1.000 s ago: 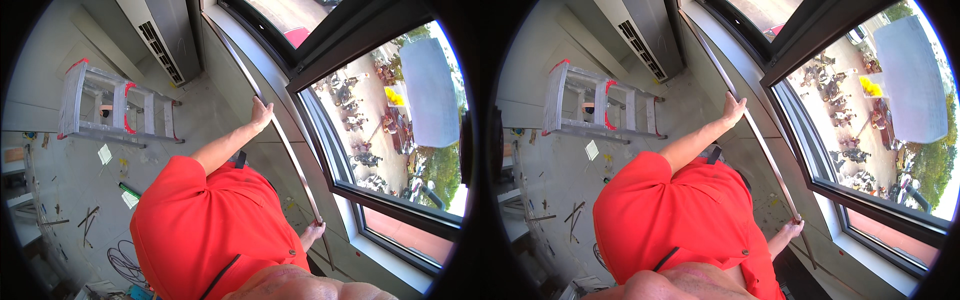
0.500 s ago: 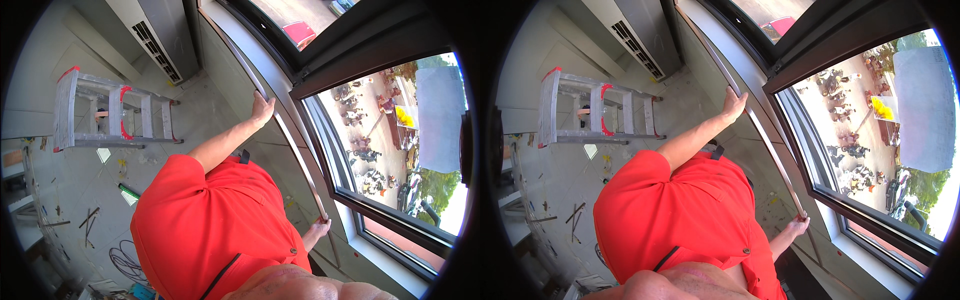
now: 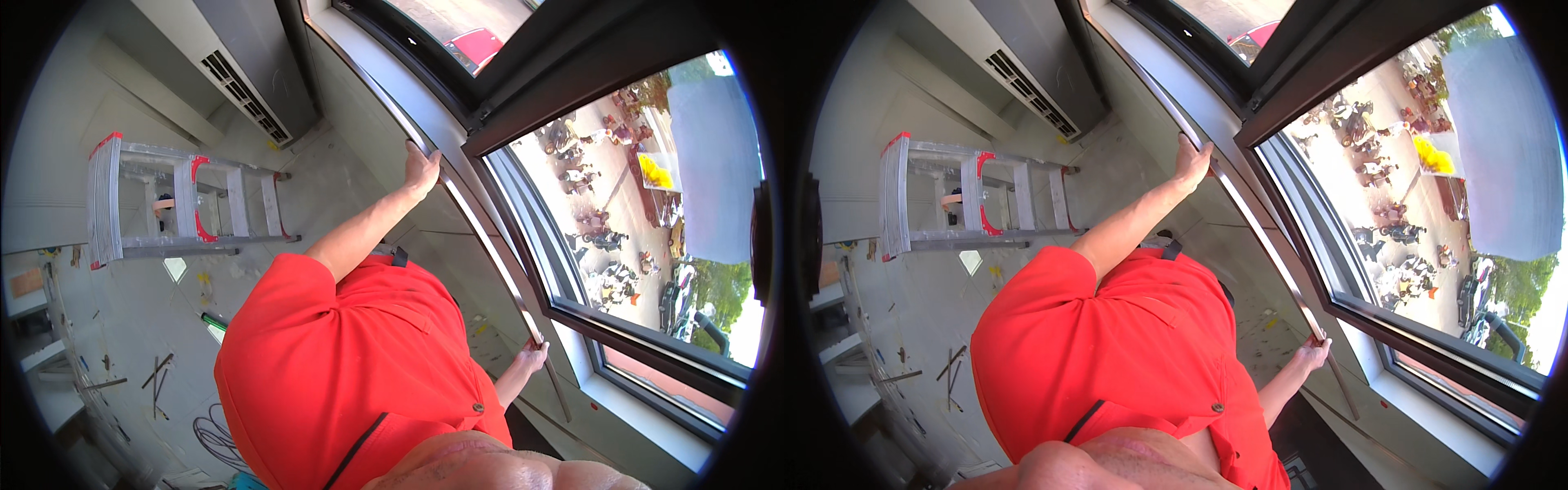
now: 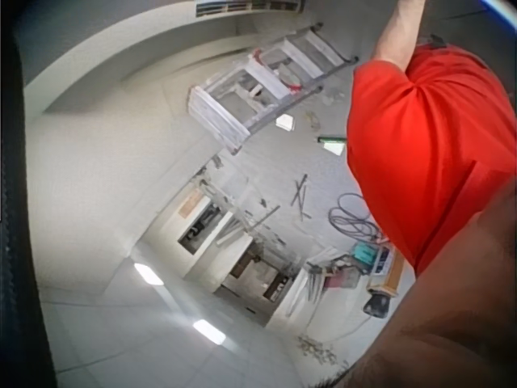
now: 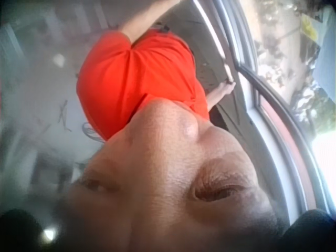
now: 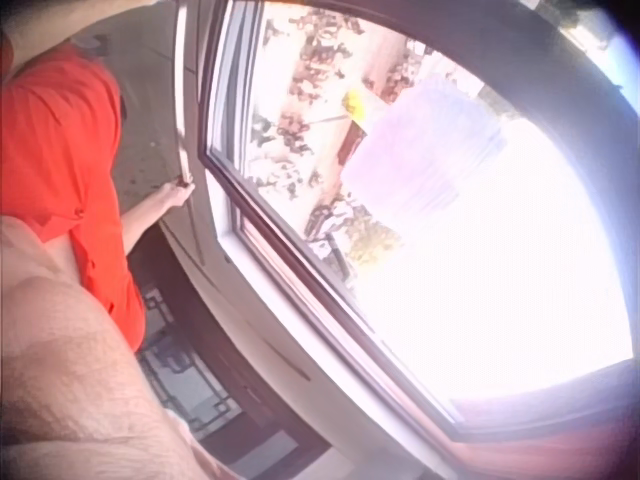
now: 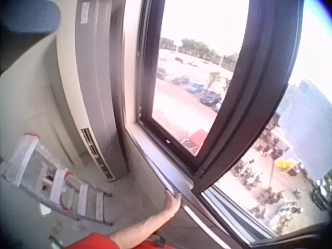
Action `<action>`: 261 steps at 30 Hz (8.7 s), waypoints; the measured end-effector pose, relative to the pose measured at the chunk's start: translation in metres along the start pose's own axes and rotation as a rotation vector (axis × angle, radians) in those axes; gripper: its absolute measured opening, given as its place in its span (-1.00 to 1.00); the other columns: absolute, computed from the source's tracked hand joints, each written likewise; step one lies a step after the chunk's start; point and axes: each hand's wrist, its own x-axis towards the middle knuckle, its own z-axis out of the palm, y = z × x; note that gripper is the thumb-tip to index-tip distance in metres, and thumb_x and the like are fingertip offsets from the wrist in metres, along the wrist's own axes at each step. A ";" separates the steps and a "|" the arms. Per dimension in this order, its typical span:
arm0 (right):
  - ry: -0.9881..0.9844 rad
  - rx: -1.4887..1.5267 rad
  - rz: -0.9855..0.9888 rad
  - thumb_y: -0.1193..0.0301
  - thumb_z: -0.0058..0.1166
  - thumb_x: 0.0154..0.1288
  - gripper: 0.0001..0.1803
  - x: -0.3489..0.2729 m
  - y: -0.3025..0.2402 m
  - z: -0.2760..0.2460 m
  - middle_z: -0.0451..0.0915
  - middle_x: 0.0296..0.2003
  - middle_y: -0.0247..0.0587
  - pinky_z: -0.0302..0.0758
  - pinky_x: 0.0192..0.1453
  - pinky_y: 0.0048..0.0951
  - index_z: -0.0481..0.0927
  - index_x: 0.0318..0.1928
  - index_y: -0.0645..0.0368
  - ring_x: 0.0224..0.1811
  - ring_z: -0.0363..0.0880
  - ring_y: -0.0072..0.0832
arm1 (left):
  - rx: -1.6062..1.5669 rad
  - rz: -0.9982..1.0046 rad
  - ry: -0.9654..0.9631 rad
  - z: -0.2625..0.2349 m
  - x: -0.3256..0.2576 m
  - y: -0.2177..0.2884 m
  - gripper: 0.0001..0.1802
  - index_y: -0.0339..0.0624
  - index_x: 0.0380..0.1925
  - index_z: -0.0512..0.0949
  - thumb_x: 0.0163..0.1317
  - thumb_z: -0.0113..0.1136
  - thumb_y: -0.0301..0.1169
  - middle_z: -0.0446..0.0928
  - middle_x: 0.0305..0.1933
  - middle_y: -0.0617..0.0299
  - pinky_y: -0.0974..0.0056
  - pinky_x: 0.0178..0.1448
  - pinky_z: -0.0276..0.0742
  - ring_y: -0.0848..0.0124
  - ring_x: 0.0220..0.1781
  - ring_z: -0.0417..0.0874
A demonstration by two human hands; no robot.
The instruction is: The person measures and cuts a long metallic trim piece using a tape measure and shears, then applies adhesive with a caulking gun and fits the trim along the top of a window frame. The person repeats the process for a second trim piece.
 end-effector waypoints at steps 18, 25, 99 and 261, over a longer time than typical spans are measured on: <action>0.110 0.026 0.014 0.38 0.36 0.31 -0.67 0.008 0.026 0.072 0.64 -0.19 -0.01 0.79 -0.05 0.08 0.50 -0.09 0.29 -0.17 0.73 -0.16 | -0.173 -0.178 -0.164 0.018 0.065 -0.040 -0.65 -0.43 0.12 0.56 0.57 0.12 -0.33 0.63 0.11 -0.11 -0.06 0.00 0.89 0.05 0.04 0.75; 0.219 0.013 0.049 0.42 0.34 0.32 -0.64 0.017 0.016 0.069 0.69 -0.22 0.04 0.83 -0.29 0.03 0.48 -0.05 0.36 -0.31 0.79 -0.17 | -0.118 -0.202 -0.200 0.040 0.051 -0.024 -0.54 -0.61 -0.02 0.54 0.54 0.19 -0.24 0.66 -0.02 -0.18 -0.06 -0.01 0.89 0.03 -0.10 0.77; -0.531 0.349 1.029 0.09 0.07 0.37 -0.56 0.043 0.051 0.078 0.48 -0.22 -0.04 0.52 -0.21 -0.22 0.48 -0.10 0.28 -0.25 0.53 -0.26 | 1.046 1.962 -1.506 0.596 -0.606 -0.139 -0.27 -0.19 0.63 0.11 0.46 -0.10 -0.55 0.12 0.71 0.01 -0.19 0.67 0.17 0.00 0.69 0.20; 0.268 -0.685 -0.211 -0.05 -0.05 0.51 -0.37 0.356 -0.235 -0.079 0.69 -0.53 0.09 0.66 -0.13 -0.09 0.67 -0.28 0.36 -0.40 0.75 0.00 | 0.899 1.879 -1.394 0.663 -0.535 -0.036 -0.43 0.01 0.40 0.53 0.39 0.07 -0.56 0.50 0.51 0.25 0.18 0.42 0.60 0.20 0.48 0.55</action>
